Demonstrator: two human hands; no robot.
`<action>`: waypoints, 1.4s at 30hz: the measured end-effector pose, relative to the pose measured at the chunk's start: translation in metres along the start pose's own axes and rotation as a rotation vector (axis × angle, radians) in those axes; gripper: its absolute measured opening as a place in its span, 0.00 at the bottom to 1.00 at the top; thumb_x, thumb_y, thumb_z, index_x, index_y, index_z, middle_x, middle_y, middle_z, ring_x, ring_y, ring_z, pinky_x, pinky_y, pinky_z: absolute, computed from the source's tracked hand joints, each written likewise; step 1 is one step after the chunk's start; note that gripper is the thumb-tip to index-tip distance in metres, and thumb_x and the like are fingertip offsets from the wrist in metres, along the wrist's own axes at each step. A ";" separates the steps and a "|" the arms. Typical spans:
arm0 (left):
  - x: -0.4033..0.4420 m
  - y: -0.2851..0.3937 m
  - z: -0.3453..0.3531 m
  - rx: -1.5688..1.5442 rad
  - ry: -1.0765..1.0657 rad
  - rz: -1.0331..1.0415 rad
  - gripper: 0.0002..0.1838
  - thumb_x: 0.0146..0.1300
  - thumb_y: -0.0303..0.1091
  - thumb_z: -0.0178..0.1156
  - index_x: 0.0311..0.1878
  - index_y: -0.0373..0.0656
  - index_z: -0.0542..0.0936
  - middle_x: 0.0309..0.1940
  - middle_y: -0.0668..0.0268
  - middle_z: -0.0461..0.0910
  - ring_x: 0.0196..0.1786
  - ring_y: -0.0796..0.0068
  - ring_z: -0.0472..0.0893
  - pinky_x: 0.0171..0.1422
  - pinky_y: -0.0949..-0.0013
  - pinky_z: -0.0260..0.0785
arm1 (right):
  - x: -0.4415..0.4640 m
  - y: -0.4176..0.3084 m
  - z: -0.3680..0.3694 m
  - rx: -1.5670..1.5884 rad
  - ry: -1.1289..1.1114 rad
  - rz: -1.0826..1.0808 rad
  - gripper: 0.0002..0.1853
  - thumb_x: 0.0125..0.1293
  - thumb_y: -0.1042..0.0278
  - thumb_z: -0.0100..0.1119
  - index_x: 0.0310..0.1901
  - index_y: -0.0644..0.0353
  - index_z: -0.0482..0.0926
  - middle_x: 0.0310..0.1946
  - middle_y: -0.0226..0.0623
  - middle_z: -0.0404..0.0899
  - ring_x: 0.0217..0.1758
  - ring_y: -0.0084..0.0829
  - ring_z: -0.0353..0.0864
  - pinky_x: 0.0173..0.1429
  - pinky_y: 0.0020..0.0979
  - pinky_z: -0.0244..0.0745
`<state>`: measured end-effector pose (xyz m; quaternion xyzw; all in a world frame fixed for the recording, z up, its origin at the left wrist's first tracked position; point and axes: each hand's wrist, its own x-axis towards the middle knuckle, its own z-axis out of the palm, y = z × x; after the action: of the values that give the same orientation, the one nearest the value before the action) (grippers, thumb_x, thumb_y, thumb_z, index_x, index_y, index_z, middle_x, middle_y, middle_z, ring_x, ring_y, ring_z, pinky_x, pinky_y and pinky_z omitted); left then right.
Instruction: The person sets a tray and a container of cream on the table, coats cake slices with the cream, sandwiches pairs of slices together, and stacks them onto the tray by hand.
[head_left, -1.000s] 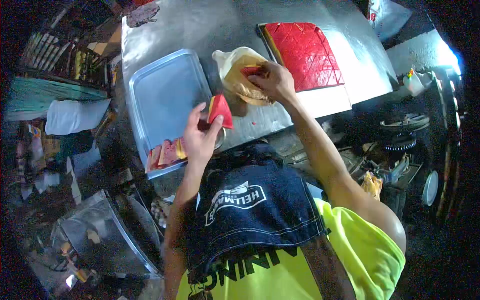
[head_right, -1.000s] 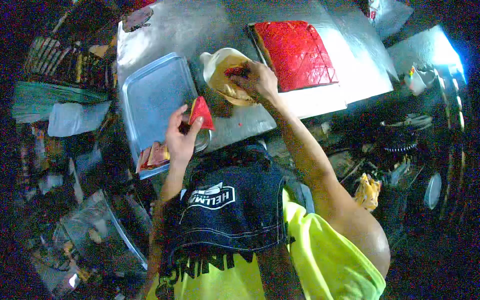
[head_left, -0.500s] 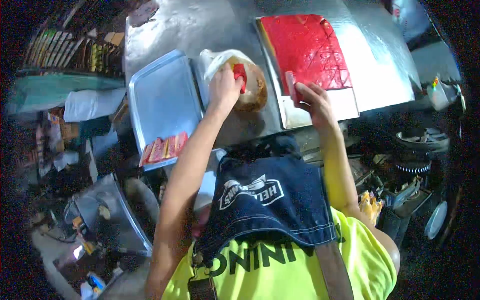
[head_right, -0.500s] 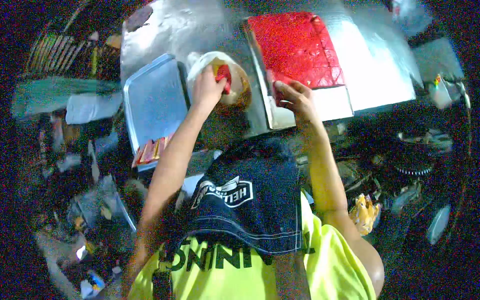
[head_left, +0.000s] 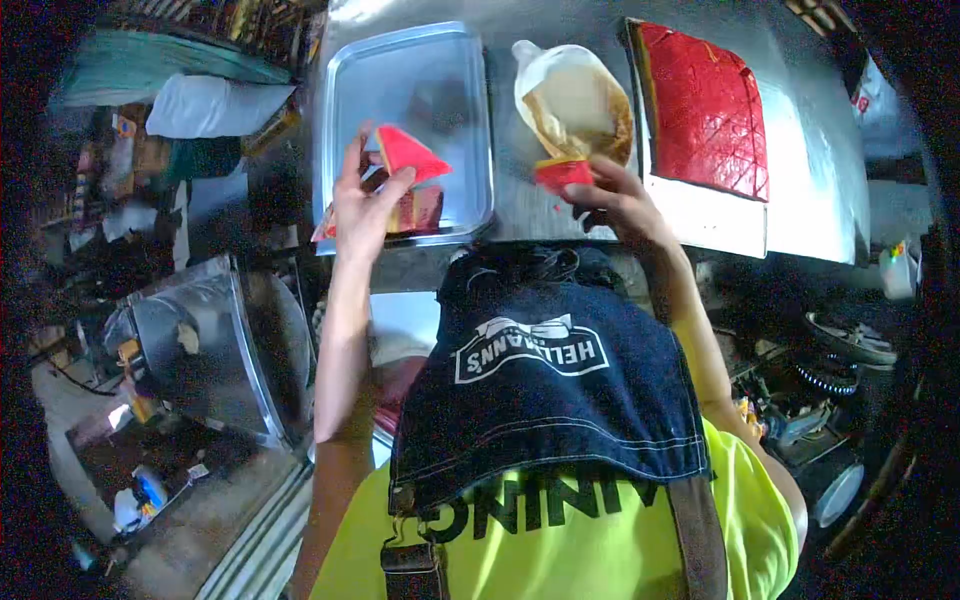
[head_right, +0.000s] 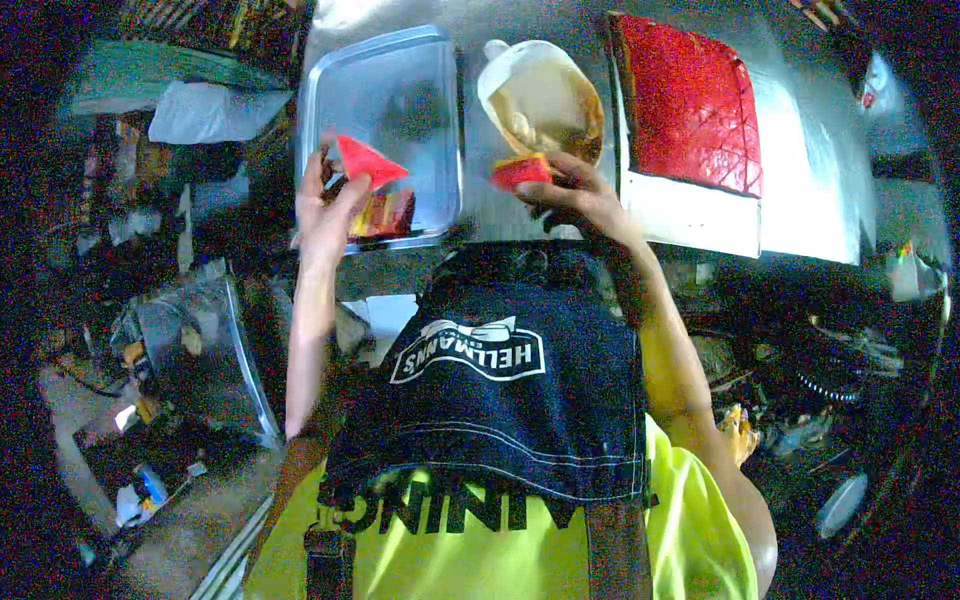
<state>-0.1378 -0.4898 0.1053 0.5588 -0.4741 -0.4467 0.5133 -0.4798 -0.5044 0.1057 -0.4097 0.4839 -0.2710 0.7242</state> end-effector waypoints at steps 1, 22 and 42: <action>-0.006 -0.007 -0.010 -0.013 0.008 -0.002 0.42 0.60 0.23 0.72 0.77 0.40 0.64 0.49 0.67 0.78 0.52 0.72 0.82 0.58 0.66 0.79 | 0.009 0.008 0.011 0.038 -0.045 -0.011 0.24 0.61 0.60 0.74 0.57 0.59 0.81 0.39 0.28 0.82 0.37 0.22 0.81 0.38 0.25 0.75; -0.047 -0.058 0.022 1.267 -0.041 0.427 0.32 0.46 0.47 0.76 0.54 0.47 0.78 0.53 0.63 0.75 0.58 0.60 0.73 0.61 0.49 0.59 | 0.036 0.030 0.048 -0.688 0.158 -0.391 0.28 0.54 0.66 0.77 0.60 0.56 0.83 0.51 0.45 0.86 0.54 0.35 0.86 0.61 0.37 0.80; -0.005 -0.067 -0.011 1.160 -0.551 0.646 0.25 0.60 0.49 0.70 0.59 0.53 0.83 0.61 0.59 0.78 0.67 0.53 0.76 0.71 0.43 0.67 | 0.082 0.061 0.084 -0.628 0.046 -0.488 0.25 0.62 0.65 0.71 0.61 0.60 0.80 0.49 0.40 0.87 0.49 0.34 0.88 0.51 0.34 0.85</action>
<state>-0.1231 -0.4815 0.0398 0.4401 -0.8891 -0.0734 0.1020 -0.3709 -0.5100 0.0307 -0.7079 0.4477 -0.2830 0.4673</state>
